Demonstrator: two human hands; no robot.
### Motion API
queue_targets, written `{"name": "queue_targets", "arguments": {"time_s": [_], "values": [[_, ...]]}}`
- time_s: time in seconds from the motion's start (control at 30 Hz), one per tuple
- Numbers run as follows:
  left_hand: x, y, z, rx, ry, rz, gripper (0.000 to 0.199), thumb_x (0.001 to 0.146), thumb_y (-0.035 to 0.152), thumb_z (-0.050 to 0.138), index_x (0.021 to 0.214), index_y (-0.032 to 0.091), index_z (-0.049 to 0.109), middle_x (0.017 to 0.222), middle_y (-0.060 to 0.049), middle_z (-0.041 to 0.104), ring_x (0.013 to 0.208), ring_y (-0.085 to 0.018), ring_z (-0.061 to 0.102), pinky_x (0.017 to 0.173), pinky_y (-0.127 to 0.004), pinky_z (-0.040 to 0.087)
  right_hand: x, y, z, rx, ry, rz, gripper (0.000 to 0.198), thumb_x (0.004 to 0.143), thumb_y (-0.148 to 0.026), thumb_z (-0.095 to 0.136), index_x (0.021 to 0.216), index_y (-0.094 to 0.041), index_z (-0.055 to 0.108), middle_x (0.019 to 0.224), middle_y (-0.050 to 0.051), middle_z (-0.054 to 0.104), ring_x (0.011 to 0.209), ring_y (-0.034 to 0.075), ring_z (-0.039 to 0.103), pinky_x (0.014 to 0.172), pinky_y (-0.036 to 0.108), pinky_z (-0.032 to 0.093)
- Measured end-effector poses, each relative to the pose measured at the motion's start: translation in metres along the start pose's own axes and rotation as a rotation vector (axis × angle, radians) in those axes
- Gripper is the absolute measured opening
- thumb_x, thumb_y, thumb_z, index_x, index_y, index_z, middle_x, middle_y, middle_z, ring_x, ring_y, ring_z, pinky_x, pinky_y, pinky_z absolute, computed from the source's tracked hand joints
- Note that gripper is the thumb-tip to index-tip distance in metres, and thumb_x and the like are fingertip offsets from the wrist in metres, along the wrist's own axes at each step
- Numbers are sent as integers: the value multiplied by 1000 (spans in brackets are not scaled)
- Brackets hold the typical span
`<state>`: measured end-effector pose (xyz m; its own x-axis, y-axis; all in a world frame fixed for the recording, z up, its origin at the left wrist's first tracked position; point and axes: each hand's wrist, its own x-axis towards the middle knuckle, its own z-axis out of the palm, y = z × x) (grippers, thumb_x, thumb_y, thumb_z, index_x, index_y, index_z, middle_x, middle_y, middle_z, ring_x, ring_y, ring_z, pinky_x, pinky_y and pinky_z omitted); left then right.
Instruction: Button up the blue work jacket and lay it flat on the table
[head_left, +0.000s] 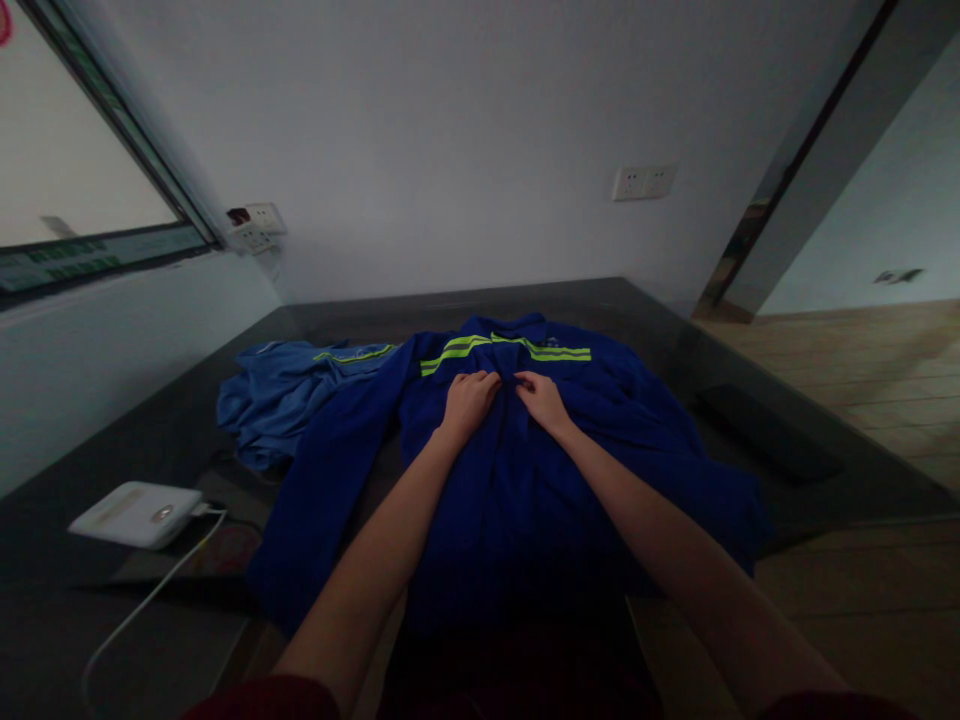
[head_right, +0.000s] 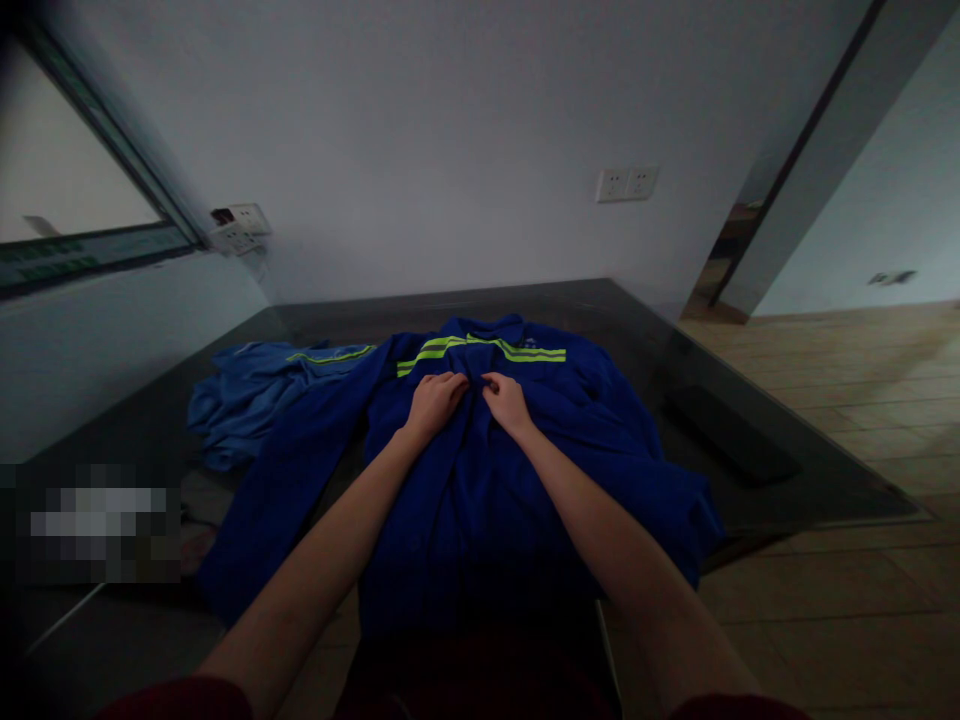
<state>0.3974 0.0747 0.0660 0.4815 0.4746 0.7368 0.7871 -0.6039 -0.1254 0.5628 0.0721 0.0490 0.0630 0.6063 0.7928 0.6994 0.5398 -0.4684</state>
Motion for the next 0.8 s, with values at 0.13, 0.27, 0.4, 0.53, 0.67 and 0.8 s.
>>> {"name": "queue_targets", "arguments": {"time_s": [0.13, 0.27, 0.4, 0.53, 0.67, 0.8], "values": [[0, -2, 3, -13, 19, 43, 29, 97, 29, 32, 103, 23, 60, 95, -6, 65, 92, -18, 60, 86, -31, 33, 1, 3, 3, 42, -20, -27, 26, 76, -16, 55, 97, -15, 70, 75, 4, 67, 67, 16, 58, 68, 27, 45], [0, -4, 5, 34, 51, 47, 30, 97, 29, 31, 100, 22, 60, 91, -5, 67, 88, -18, 61, 79, -31, 33, 4, 7, 4, 144, -11, -76, 20, 83, -26, 53, 86, -17, 71, 86, 6, 70, 82, 18, 63, 78, 30, 47], [0, -5, 8, 48, 79, 79, 28, 97, 29, 33, 99, 22, 60, 89, -4, 67, 85, -18, 61, 78, -31, 32, 10, 11, 1, 159, -42, -98, 22, 85, -19, 50, 86, -18, 71, 91, 6, 72, 90, 19, 64, 84, 32, 47], [1, -7, 9, 39, 80, 102, 27, 97, 28, 34, 99, 21, 60, 89, -4, 67, 85, -18, 61, 80, -32, 32, 14, 13, -3, 89, -113, -139, 18, 79, -14, 57, 91, -16, 71, 91, 7, 72, 81, 19, 66, 76, 30, 49], [1, -7, 6, 33, 50, 107, 28, 97, 28, 33, 98, 20, 60, 89, -5, 67, 84, -17, 61, 80, -32, 33, 17, 12, -7, 17, -148, -207, 17, 77, -11, 60, 88, -17, 71, 89, 6, 73, 82, 19, 66, 76, 30, 48], [2, -7, 4, 21, 3, 113, 30, 97, 29, 32, 99, 20, 60, 91, -6, 66, 83, -17, 61, 79, -31, 34, 17, 6, -12, -121, -175, -312, 15, 78, -10, 59, 86, -17, 70, 90, 6, 71, 85, 19, 64, 78, 29, 45]]}}
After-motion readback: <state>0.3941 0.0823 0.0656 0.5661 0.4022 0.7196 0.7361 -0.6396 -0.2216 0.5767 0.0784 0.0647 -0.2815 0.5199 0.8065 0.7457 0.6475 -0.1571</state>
